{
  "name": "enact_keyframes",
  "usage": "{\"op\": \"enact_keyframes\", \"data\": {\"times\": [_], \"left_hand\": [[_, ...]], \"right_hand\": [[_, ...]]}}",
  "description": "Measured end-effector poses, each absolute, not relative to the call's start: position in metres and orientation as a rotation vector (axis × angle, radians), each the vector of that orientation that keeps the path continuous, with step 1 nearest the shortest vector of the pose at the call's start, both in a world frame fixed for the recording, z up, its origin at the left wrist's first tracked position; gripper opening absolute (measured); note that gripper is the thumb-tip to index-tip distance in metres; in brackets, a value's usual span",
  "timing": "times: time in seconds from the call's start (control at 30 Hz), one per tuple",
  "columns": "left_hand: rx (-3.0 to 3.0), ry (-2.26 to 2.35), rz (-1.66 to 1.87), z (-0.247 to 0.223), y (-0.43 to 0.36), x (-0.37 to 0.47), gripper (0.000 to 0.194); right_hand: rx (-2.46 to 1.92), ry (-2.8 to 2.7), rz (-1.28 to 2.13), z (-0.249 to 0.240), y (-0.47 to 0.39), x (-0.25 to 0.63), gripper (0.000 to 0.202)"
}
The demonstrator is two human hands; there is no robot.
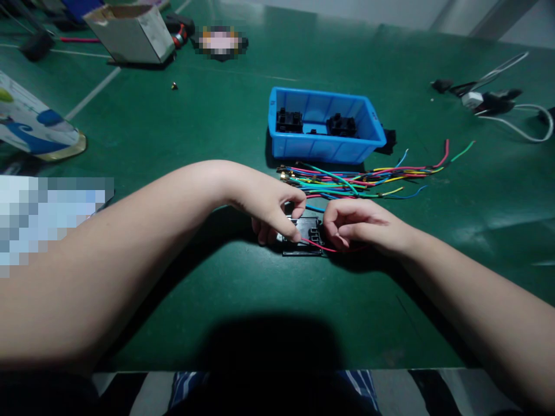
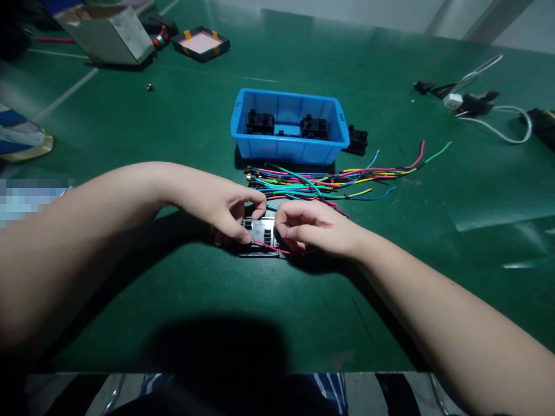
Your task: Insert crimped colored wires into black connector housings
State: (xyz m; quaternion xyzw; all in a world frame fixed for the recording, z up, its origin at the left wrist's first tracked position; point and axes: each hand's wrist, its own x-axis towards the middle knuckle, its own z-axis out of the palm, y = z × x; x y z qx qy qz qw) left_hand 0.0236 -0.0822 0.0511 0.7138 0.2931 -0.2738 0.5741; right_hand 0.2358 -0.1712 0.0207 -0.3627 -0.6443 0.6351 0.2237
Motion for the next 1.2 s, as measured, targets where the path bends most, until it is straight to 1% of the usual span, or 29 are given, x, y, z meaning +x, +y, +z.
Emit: {"op": "enact_keyframes", "data": {"times": [0.1,0.17,0.3,0.43,0.57,0.83,0.97,1.07,1.2], "left_hand": [[1.672,0.691,-0.640,0.052,-0.083,0.024,0.054],[1.672,0.692,-0.635,0.052,-0.083,0.025,0.053],[1.673,0.716,-0.610,0.051,-0.085,0.024,0.048],[1.667,0.736,-0.569,0.049,-0.086,0.024,0.046],[1.649,0.749,-0.532,0.049,-0.086,0.024,0.044],[1.626,0.771,-0.513,0.049,-0.088,0.025,0.043],[1.620,0.783,-0.529,0.049,-0.088,0.024,0.041],[1.602,0.813,-0.528,0.049,-0.088,0.024,0.042],[1.602,0.811,-0.515,0.049,-0.088,0.025,0.043]], "right_hand": [[-1.004,-1.664,1.820,0.020,-0.171,0.239,0.009],[-1.024,-1.633,1.927,0.023,-0.171,0.242,0.008],[-1.064,-1.673,2.133,0.028,-0.170,0.249,0.015],[-1.066,-1.759,2.189,0.029,-0.168,0.252,0.019],[-1.114,-1.888,2.129,0.030,-0.168,0.249,0.025],[-1.194,-2.127,1.839,0.024,-0.174,0.240,0.027],[-1.195,-2.089,1.693,0.021,-0.176,0.236,0.030],[-1.197,-2.037,1.648,0.020,-0.177,0.233,0.030],[-1.176,-2.125,1.550,0.019,-0.178,0.233,0.030]]}}
